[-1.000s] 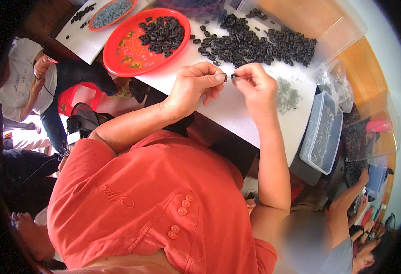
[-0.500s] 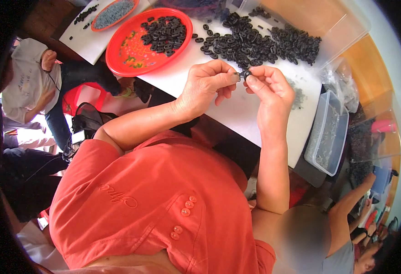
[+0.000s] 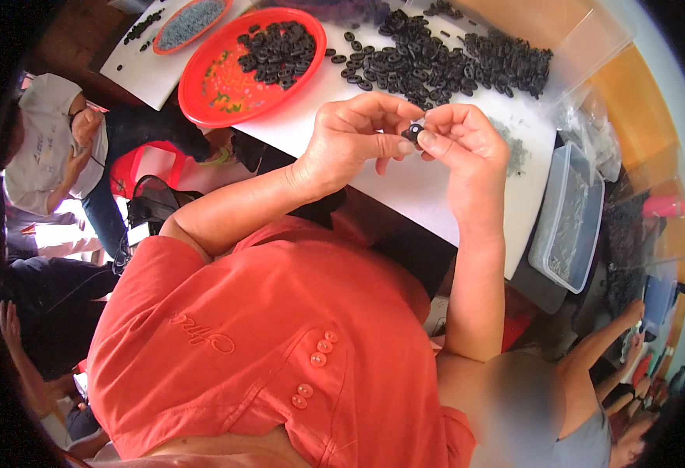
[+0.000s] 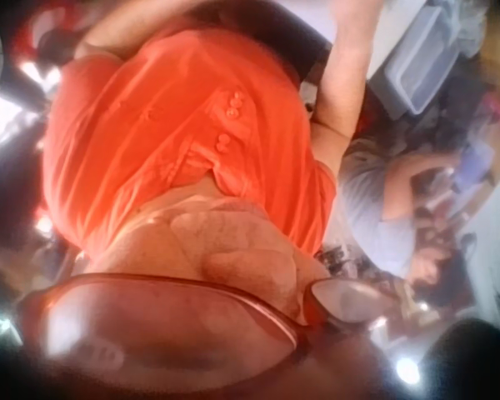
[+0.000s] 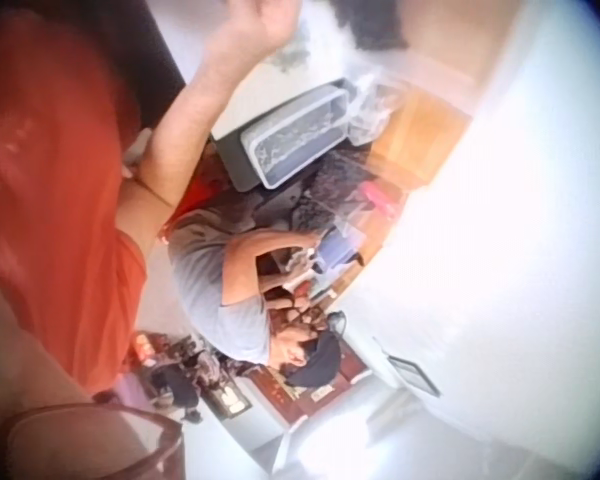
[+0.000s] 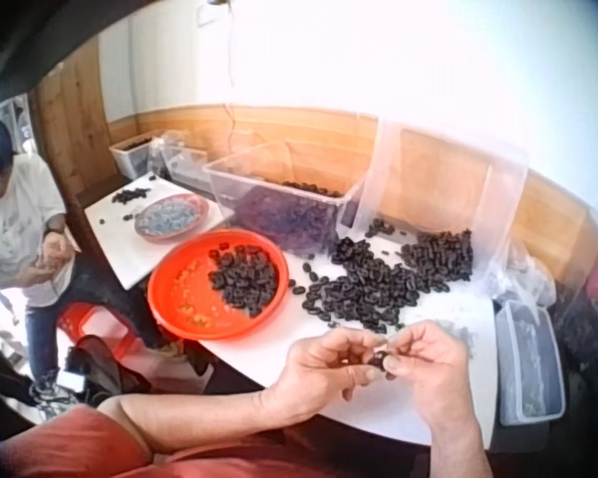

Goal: The person sits at a table and repeatedly picks up small black plastic rings and thin metal pins. They insert the pins through the center of the rings to assemble them, then place the finished units into a red plastic tray.

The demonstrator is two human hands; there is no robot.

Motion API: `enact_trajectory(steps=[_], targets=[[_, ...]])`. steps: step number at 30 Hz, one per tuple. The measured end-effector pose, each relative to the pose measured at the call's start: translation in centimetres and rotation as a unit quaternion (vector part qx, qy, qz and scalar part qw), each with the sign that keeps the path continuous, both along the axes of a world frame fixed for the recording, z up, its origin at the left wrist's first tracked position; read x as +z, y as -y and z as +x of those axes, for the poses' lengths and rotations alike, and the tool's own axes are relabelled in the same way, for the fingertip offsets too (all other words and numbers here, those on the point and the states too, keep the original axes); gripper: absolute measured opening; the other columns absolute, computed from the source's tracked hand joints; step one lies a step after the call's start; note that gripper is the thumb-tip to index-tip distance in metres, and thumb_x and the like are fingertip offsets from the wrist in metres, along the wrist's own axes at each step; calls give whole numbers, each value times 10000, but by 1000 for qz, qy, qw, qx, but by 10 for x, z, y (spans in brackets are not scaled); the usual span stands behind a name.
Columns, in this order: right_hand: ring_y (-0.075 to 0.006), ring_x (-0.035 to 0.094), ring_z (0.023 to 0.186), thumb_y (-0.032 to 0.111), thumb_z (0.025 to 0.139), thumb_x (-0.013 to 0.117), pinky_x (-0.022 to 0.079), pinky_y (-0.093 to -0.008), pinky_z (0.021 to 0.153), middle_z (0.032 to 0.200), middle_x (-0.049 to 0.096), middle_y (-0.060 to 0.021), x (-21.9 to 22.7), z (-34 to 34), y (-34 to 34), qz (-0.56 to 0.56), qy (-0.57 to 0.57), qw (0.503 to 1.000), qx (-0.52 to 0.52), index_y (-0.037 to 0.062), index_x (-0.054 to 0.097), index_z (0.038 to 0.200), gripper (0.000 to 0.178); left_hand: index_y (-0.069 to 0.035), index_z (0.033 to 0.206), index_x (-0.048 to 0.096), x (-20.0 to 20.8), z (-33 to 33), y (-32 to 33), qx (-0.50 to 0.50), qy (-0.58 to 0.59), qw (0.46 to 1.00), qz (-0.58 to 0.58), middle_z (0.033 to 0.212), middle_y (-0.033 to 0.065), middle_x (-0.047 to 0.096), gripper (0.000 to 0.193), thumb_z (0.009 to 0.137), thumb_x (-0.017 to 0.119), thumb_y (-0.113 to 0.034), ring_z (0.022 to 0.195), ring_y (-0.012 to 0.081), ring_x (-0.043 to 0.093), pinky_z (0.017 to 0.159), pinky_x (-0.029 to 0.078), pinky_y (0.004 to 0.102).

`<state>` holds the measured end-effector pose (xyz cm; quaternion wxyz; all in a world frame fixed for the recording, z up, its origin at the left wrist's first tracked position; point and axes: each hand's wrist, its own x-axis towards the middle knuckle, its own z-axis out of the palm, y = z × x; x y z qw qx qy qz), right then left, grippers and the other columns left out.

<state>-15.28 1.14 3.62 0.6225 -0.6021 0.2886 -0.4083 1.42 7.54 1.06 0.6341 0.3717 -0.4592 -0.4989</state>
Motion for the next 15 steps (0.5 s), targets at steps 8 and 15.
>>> enact_trajectory(steps=[8, 15], targets=[[-99, 598, 729, 160, 903, 648, 456, -236, 648, 830, 655, -23, 1, -8, -3, 39, -65, 995, 59, 14, 645, 939, 151, 9, 1097, 645, 0, 0, -3, -9, 27, 1000, -13, 866, 38, 634, 307, 806, 707, 84, 726, 92, 626, 511, 499, 211], [-104, 599, 684, 202, 911, 642, 444, -224, 606, 826, 656, -31, 5, -14, -3, 60, -64, 989, 117, -2, 649, 939, 207, -5, 1055, 661, 1, 3, -6, -38, 63, 997, -30, 852, 27, 608, 295, 781, 745, 66, 741, 79, 619, 513, 490, 202]])
